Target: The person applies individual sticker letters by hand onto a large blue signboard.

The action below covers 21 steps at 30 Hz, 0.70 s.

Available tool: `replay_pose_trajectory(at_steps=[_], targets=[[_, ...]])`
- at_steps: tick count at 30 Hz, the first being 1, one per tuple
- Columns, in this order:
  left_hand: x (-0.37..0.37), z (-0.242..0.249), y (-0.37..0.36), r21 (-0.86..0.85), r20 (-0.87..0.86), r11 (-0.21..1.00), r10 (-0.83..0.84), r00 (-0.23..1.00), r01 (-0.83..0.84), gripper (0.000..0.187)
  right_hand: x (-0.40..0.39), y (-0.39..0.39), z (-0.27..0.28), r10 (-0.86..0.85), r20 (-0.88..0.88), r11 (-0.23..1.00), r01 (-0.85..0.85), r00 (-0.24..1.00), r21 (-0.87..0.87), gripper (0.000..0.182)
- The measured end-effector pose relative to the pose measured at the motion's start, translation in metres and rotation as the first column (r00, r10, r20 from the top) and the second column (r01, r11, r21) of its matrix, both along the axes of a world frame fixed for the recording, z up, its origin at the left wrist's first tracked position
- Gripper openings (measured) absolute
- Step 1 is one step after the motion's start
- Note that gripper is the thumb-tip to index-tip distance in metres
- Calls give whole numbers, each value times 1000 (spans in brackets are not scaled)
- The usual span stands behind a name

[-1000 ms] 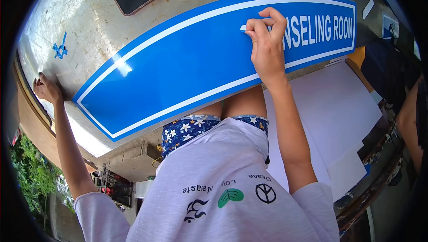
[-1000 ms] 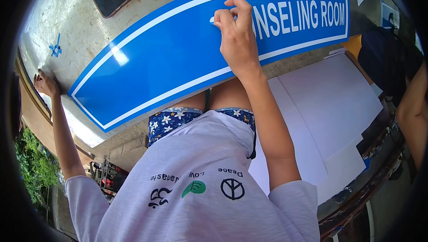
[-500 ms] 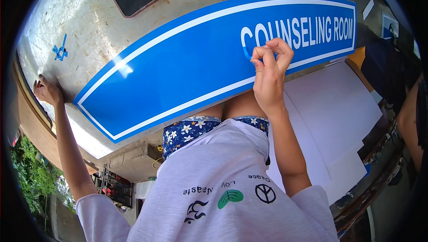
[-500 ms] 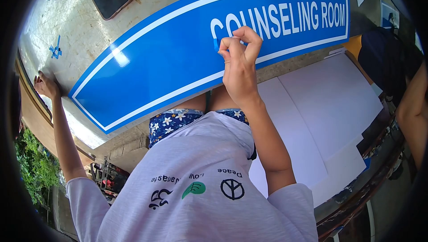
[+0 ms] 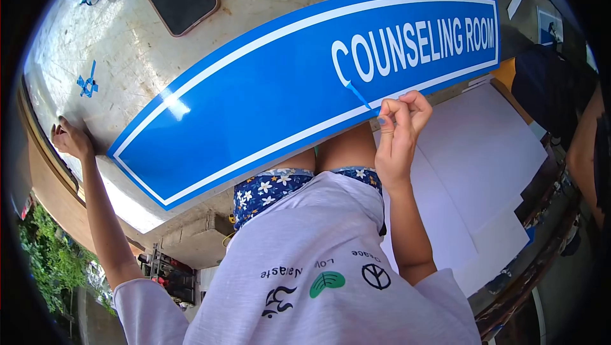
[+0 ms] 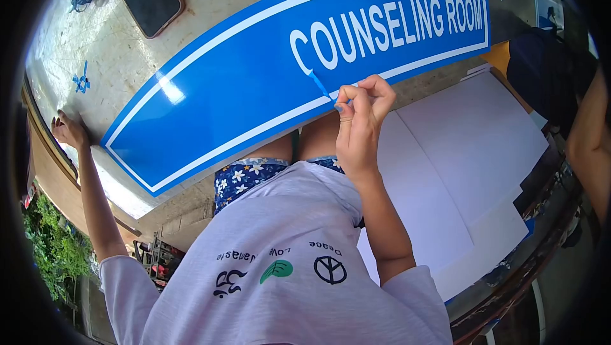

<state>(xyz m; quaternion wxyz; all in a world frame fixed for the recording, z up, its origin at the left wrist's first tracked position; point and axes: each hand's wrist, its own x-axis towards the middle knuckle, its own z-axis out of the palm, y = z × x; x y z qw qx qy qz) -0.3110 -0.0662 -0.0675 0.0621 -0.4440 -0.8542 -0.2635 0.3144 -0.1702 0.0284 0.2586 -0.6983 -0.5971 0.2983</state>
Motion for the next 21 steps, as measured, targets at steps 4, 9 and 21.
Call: replay_pose_trajectory(at_steps=[4, 9, 21], targets=[[-2, -1, 0, 9, 4, 1000, -20, 1000, 20, 65, 5, 8, -7, -41, -92, 999, 44, 995, 27, 8], [4, -2, -4, 130, -53, 990, -43, 998, 49, 55, 10, 37, -15, 24, -102, 990, -10, 995, 138, 5], [426, 86, -10, -51, 192, 260, -945, 265, 964, 28, 13, 69, -32, 127, 75, 927, -145, 989, 347, 4]])
